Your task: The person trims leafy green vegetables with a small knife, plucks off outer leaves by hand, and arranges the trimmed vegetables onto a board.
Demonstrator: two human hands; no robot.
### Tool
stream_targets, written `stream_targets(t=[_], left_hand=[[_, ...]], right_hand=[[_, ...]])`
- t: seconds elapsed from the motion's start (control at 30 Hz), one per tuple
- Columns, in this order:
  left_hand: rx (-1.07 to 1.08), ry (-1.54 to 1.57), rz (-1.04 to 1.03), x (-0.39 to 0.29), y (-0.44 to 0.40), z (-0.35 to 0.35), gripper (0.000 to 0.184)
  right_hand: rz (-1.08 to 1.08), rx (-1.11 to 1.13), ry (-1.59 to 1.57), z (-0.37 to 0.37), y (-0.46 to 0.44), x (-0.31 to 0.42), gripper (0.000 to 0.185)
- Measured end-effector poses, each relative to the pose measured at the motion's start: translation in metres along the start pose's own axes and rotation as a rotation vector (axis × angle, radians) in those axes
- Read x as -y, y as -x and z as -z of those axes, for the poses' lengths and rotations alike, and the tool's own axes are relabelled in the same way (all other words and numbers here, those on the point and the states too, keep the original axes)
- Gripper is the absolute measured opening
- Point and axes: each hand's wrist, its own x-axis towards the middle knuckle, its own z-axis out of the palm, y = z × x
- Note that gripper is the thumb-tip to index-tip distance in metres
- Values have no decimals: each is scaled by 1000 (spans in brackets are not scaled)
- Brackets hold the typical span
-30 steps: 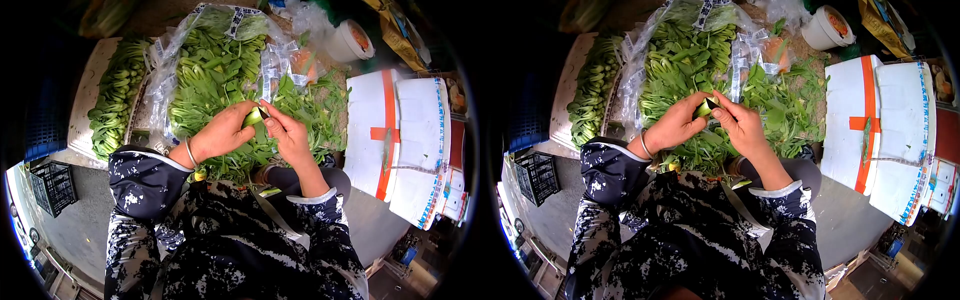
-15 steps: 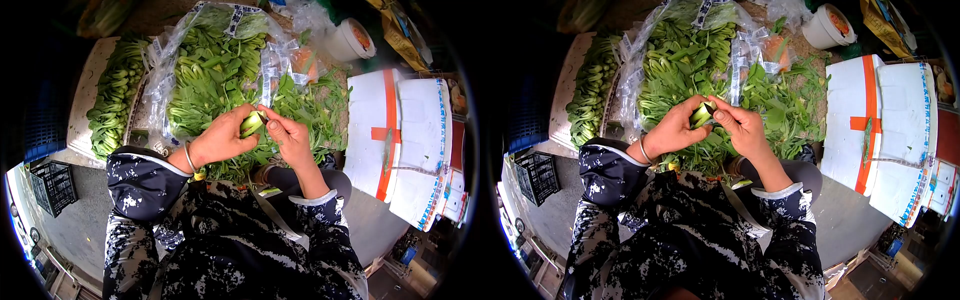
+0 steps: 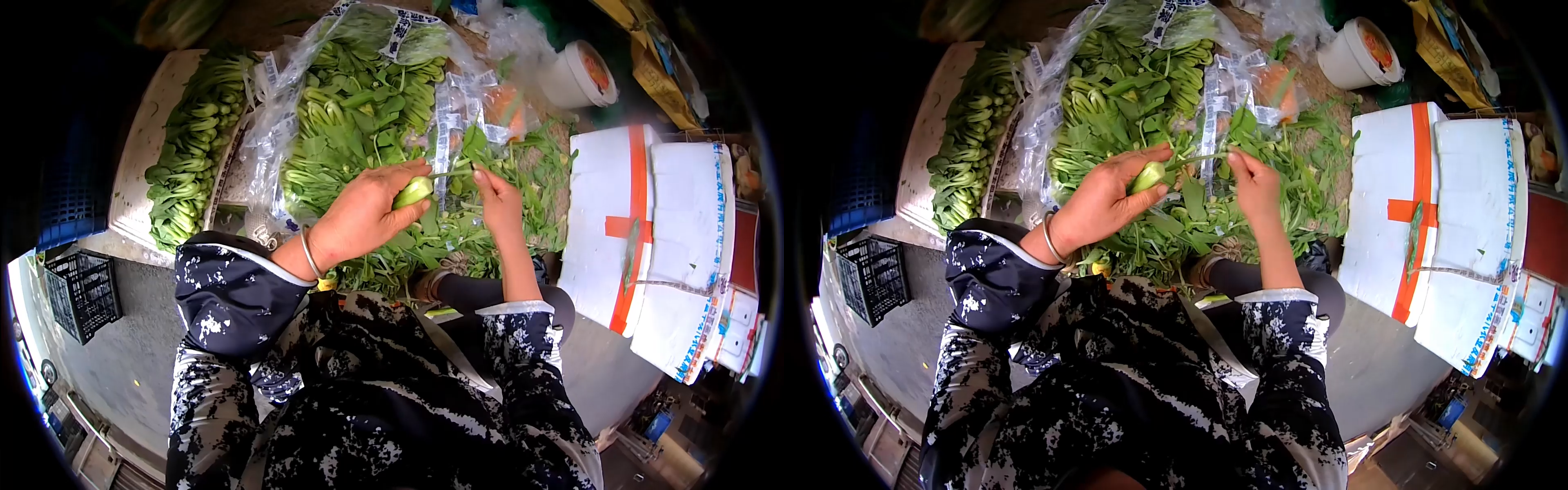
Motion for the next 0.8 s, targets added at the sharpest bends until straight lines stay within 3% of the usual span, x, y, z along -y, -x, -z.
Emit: stream_targets(t=[0.03,0.07,0.13,0.2,0.27,0.33,0.4,0.57,0.67,0.8], left_hand=[[32,61,107,-5,0,6,23],[-12,65,95,-7,-1,15,23],[42,207,174,-10,1,17,21],[6,196,142,-11,2,16,23],[26,228,271,-18,1,21,25],[8,187,263,-14,1,23,25],[-45,110,177,-12,4,26,25],[-104,88,221,-11,3,40,25],[-111,68,195,-7,3,43,25],[-109,74,191,-7,3,45,25]], right_hand=[[11,1,7,0,-7,-30,44],[-299,-124,169,0,-25,-55,46],[-610,-244,339,-8,-41,-49,48],[-381,-82,-179,-35,-60,-36,48],[-405,-16,-386,-74,-93,-8,35],[-352,-25,-475,-112,-128,2,24],[-395,-41,-530,-145,-162,6,23],[-556,13,-480,-182,-196,10,17],[-435,114,-491,-183,-190,1,12],[-502,76,-493,-179,-181,5,18]])
